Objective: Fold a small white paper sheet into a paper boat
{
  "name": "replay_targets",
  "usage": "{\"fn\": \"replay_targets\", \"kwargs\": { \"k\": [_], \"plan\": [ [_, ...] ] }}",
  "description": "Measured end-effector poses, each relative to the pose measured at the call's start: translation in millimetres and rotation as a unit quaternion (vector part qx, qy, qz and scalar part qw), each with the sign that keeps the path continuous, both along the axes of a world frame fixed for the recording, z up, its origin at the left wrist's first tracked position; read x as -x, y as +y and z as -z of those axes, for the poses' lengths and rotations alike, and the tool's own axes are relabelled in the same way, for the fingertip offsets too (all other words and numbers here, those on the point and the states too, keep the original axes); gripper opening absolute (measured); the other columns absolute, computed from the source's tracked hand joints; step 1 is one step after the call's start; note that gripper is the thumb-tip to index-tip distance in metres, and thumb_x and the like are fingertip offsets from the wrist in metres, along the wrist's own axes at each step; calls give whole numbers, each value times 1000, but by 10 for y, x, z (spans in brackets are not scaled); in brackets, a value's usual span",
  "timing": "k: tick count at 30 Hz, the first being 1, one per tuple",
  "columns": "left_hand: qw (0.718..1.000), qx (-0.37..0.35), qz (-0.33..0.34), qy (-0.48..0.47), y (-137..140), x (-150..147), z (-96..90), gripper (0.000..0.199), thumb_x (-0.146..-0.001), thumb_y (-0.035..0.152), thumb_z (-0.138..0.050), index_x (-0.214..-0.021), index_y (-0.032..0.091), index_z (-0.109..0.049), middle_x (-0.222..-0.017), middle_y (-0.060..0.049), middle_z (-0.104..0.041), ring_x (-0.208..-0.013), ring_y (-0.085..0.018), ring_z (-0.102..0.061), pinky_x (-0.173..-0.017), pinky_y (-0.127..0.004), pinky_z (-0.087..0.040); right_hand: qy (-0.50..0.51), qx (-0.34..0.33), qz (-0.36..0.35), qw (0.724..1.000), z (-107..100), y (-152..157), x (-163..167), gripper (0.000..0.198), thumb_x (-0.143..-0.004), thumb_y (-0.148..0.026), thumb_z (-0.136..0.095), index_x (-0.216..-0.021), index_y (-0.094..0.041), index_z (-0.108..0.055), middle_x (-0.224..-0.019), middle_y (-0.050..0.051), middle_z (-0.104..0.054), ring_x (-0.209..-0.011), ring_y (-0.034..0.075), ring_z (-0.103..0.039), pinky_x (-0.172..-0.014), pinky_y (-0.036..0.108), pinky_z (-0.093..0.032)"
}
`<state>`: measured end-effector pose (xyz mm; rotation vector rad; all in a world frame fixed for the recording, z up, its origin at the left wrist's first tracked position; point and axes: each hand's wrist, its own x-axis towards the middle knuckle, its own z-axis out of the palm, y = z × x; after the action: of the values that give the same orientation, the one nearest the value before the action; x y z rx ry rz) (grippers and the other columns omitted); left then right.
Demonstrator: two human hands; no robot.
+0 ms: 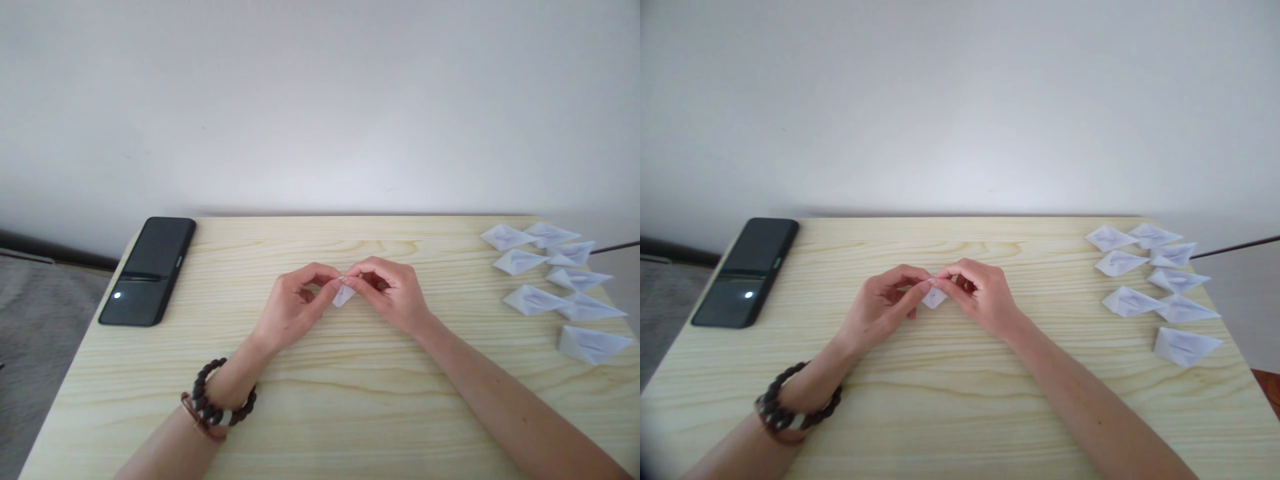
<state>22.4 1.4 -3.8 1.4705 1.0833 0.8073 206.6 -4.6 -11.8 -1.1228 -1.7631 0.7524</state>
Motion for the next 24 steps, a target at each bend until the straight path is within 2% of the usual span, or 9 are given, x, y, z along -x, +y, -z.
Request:
{"fn": "replay_targets", "kwargs": {
  "k": [6, 12, 14, 17, 20, 22, 24],
  "plan": [
    [1000, -12, -6, -12, -2, -6, -1, 14, -85, 31, -62, -84, 17, -65, -78, -1, -63, -67, -11, -58, -47, -17, -47, -14, -28, -4, 999, -20, -13, 9, 11, -87, -27, -63, -81, -19, -68, -71, -1, -69, -53, 8, -54, -50, 19, -41],
    [996, 33, -38, -76, 18, -35, -27, 16, -82, 32, -65, -82, 16, -65, -77, -1, -63, -64, -12, -60, -48, -19, -53, 7, 26, 63, 998, -6, -14, 21, 13, -84, -29, -66, -76, -19, -67, -62, -2, -66, -45, 7, -51, -43, 18, -39],
    [994, 34, -47, -91, 29, -42, -16, 16, -81, 32, -66, -83, 15, -66, -79, -2, -65, -68, -13, -63, -52, -21, -56, 20, 35, 75, 996, 1, -11, 12, 13, -83, -29, -66, -76, -19, -67, -59, -3, -65, -43, 7, -51, -42, 18, -39],
    [989, 17, -85, -122, 44, -52, 6, 15, -82, 30, -67, -85, 16, -68, -89, -4, -69, -84, -16, -66, -68, -23, -58, 49, 43, 87, 994, 11, -16, 3, 11, -84, -29, -65, -79, -20, -66, -57, -4, -64, -44, 7, -55, -43, 18, -43],
    [978, 14, -130, -164, 60, -52, 19, 15, -81, 30, -68, -87, 16, -67, -103, -7, -70, -93, -18, -67, -79, -28, -57, 98, 56, 91, 989, 19, -22, 14, 10, -86, -30, -62, -83, -20, -63, -72, 0, -71, -51, 9, -63, -46, 18, -50],
    [970, 32, -141, -194, 73, -42, 26, 16, -82, 31, -67, -86, 16, -64, -103, -7, -71, -92, -18, -68, -81, -30, -57, 139, 66, 91, 984, 26, -16, 28, 11, -88, -31, -60, -86, -21, -61, -84, 2, -74, -58, 11, -67, -52, 20, -55],
    [962, 54, -145, -224, 90, -27, 36, 16, -84, 32, -65, -86, 17, -60, -98, -6, -73, -90, -17, -69, -82, -30, -57, 174, 75, 97, 977, 31, -5, 40, 13, -90, -32, -57, -87, -20, -59, -85, 3, -74, -63, 12, -69, -59, 23, -59]
  ]
}}
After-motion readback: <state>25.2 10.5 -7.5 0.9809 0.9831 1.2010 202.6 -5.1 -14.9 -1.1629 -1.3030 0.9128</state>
